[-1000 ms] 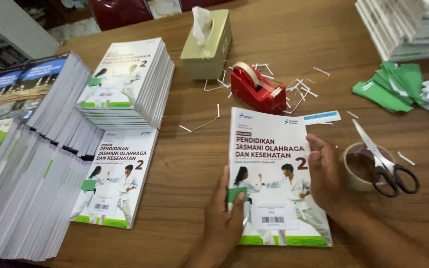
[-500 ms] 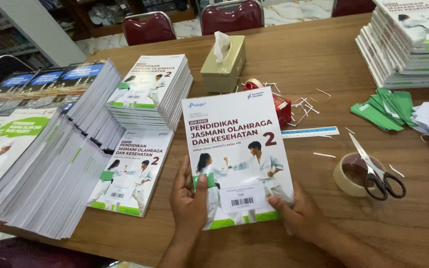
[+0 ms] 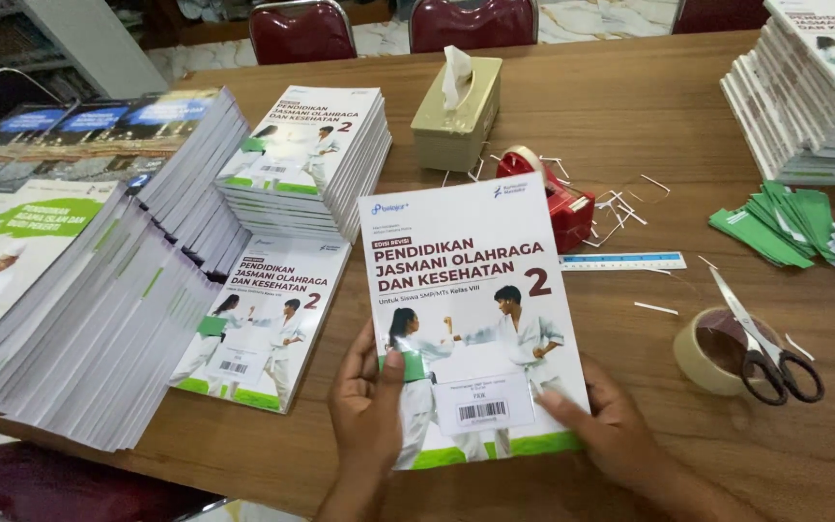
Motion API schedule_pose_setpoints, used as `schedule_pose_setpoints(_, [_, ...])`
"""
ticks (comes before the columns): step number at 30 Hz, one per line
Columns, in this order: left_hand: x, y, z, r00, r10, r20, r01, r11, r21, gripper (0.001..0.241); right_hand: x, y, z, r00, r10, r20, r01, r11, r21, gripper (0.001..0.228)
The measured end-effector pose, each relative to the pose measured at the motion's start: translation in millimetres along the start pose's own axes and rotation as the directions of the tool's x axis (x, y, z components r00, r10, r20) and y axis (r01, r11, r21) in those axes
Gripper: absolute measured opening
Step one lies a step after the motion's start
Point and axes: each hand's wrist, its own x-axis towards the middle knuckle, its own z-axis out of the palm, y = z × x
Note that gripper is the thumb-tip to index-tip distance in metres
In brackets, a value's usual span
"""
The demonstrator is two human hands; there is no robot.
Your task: Labeling and organizing a stack of library books using labels, tape, and a ruler.
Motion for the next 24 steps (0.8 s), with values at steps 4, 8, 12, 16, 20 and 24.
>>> schedule_pose_setpoints(4, [2.9,-4.9,-15.9,0.993,-0.070,0.094,0.079,0.991,-0.105,0.063,0.5,3.9,3.2,0.986,0.025,0.165,-0.059,0.976,0.207,0.070])
schedule_pose_setpoints(8, [-1.1,-18.3,-48.3,0.970,-0.167,0.176,0.174,0.984,-0.027,0.066,-1.7,10.0,15.3,0.988,0.067,0.137,-0.059,0.996,-0.065,0.083])
schedule_pose_setpoints(12, [4.0,-28.0,-84.2,0.960,0.011,0.279,0.067,0.961,-0.267,0.067,25.5,17.1,21.9,0.986,0.167,0.010,-0.149,0.905,-0.399,0.078])
schedule_pose_setpoints(16, [26.5,4.8,-132.1,0.984,-0.169,0.047,0.170,0.985,-0.016,0.064,52.5,-17.6,109.8,0.975,0.205,0.091,-0.211,0.976,0.060,0.084])
schedule_pose_setpoints(20, [39.2,13.1,-183.5,0.982,-0.102,-0.161,0.092,0.993,-0.068,0.057,90.8,-14.3,192.1,0.956,-0.120,0.269,0.088,0.988,0.127,0.082])
schedule_pose_setpoints(24, [37.6,-1.2,-213.6,0.940,0.219,-0.263,-0.028,0.815,0.579,0.060,104.5,-7.1,266.3,0.988,0.153,-0.008,-0.153,0.983,-0.099,0.081])
